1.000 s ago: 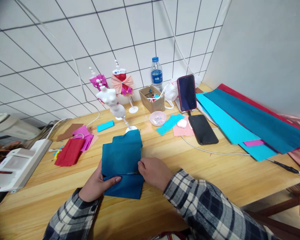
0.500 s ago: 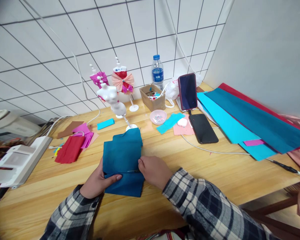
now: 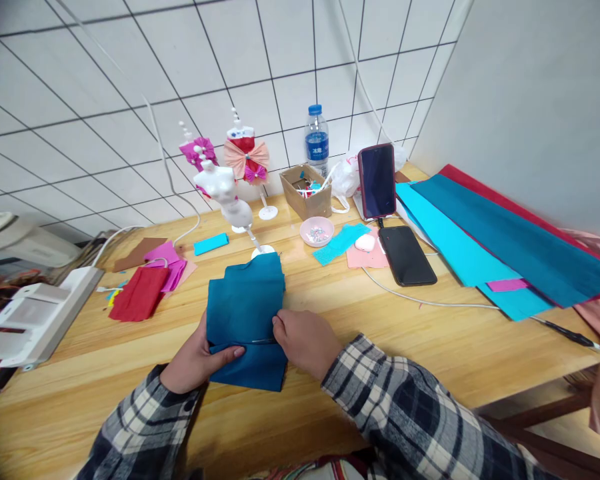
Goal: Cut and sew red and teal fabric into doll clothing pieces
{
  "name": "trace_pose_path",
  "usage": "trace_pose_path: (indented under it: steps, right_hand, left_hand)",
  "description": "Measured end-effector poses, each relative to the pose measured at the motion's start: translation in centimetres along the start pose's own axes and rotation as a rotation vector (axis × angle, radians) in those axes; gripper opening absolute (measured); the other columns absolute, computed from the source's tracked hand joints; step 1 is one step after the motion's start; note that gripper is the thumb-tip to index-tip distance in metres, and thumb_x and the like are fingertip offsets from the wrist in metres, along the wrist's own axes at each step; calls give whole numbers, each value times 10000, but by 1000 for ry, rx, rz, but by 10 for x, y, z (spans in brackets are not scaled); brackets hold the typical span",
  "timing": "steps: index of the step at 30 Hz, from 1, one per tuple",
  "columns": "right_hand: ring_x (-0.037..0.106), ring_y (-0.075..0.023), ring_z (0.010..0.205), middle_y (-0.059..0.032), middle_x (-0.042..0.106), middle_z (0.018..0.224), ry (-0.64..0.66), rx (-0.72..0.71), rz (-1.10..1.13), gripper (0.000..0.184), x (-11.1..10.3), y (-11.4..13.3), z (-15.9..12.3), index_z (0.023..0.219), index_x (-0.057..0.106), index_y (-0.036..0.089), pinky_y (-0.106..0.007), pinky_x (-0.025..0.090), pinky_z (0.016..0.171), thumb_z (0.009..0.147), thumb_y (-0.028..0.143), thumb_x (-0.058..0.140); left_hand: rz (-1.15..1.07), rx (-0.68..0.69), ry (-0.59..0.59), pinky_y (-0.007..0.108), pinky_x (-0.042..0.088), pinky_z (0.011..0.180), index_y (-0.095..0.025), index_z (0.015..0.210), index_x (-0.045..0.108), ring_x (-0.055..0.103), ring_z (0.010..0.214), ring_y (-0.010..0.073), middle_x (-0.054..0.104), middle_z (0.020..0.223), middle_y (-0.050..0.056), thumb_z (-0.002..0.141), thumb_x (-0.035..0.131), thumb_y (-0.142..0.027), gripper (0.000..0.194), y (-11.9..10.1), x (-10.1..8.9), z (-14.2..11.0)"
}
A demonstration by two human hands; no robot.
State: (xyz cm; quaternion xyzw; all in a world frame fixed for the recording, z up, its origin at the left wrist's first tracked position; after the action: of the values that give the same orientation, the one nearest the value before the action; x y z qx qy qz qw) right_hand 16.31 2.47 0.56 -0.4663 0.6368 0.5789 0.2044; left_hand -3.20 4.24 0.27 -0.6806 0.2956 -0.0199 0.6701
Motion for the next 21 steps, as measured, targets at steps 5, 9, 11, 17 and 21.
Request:
trace_pose_path:
  steps: [5,9,11,17,21]
  right_hand:
    - [582,-145,709,-35,669,800,-10,-3,-35,410,-1,0,0,853,584,197,-296,211,567,987,390,247]
    - [601,-160,750,-49,687,842,31,-5,-56,425,-1,-1,0,869,606,197,-289,245,586,986,394,249]
    - [608,-170,758,-59,694,852,50,-6,-87,447,-2,0,0,856,620,197,-288,259,591,985,397,241]
    - [627,-195,750,-65,701,840,-8,10,-176,477,-9,4,-1,837,630,206,-300,262,575,979,410,223]
    - [628,-198,749,-71,700,836,-2,41,-179,501,-9,6,-3,830,633,204,-299,279,585,983,409,202]
  left_hand:
    - [-28,2,3,462,432,987,-191,1450,138,535,1163,308,534,1298,146,735,696,-381,927,-2,1,-1]
    - [19,21,-14,462,369,1043,-187,1455,153,458,1246,325,462,1372,148,715,711,-392,949,-2,2,0]
    - [46,34,-19,470,340,1062,-183,1457,153,428,1270,331,442,1384,154,710,715,-390,957,-2,2,0]
    - [49,18,-8,493,392,1011,-172,1448,166,509,1182,323,514,1303,158,724,702,-376,924,-3,5,0]
    - [48,16,-31,495,345,1055,-178,1471,88,458,1245,322,460,1370,170,719,712,-361,995,-5,5,1]
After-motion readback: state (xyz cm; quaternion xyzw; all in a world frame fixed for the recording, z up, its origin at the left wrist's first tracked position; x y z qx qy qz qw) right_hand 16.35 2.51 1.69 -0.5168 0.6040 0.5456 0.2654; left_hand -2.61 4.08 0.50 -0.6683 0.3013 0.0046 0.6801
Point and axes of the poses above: each hand's wrist, its own z-axis towards the middle knuckle, its own x-axis out of the palm, y = z × x, the point moved 4 cm from there along z, towards the middle knuckle
